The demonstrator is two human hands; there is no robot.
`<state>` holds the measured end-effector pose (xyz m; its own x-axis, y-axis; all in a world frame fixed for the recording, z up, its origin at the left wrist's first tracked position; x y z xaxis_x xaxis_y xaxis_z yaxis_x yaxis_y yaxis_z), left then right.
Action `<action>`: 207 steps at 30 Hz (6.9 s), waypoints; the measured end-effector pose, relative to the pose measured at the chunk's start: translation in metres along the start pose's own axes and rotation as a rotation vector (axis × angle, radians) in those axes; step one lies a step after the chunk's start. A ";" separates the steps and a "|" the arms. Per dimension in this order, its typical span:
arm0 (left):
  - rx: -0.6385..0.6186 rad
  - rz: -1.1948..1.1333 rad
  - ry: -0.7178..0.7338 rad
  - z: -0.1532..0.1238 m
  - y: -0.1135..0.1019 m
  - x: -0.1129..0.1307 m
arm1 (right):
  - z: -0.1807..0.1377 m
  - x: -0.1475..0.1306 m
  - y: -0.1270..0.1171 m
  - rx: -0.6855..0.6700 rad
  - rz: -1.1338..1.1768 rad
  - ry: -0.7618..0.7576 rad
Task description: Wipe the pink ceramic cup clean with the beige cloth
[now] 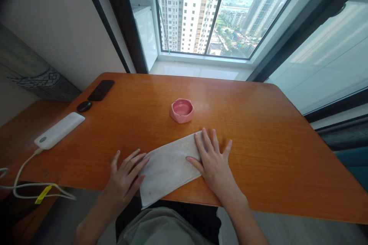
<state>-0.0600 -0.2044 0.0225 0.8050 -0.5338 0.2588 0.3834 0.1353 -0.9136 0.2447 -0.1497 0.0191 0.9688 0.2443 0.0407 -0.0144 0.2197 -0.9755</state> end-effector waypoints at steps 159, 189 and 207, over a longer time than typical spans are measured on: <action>-0.093 0.094 0.060 0.050 0.035 0.019 | -0.031 -0.142 -0.013 0.031 0.111 -0.107; 0.496 -0.378 -0.138 -0.025 -0.017 0.007 | -0.040 -0.142 -0.008 0.065 0.123 -0.578; 0.313 -1.243 -0.461 0.004 0.005 -0.013 | -0.040 -0.078 -0.032 -0.346 1.504 0.364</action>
<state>-0.0666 -0.1935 0.0160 -0.0912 -0.1242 0.9881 0.9958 -0.0108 0.0905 0.1791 -0.2134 0.0380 0.1279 -0.2099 -0.9693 -0.9695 -0.2327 -0.0775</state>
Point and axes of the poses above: each hand's wrist, its own z-axis towards the middle knuckle, its own y-axis out of the palm, x = y × z, the point moved 6 cm from there along z, towards the middle knuckle, and after that the axes turned 5 degrees about -z, right-handed, at the moved point
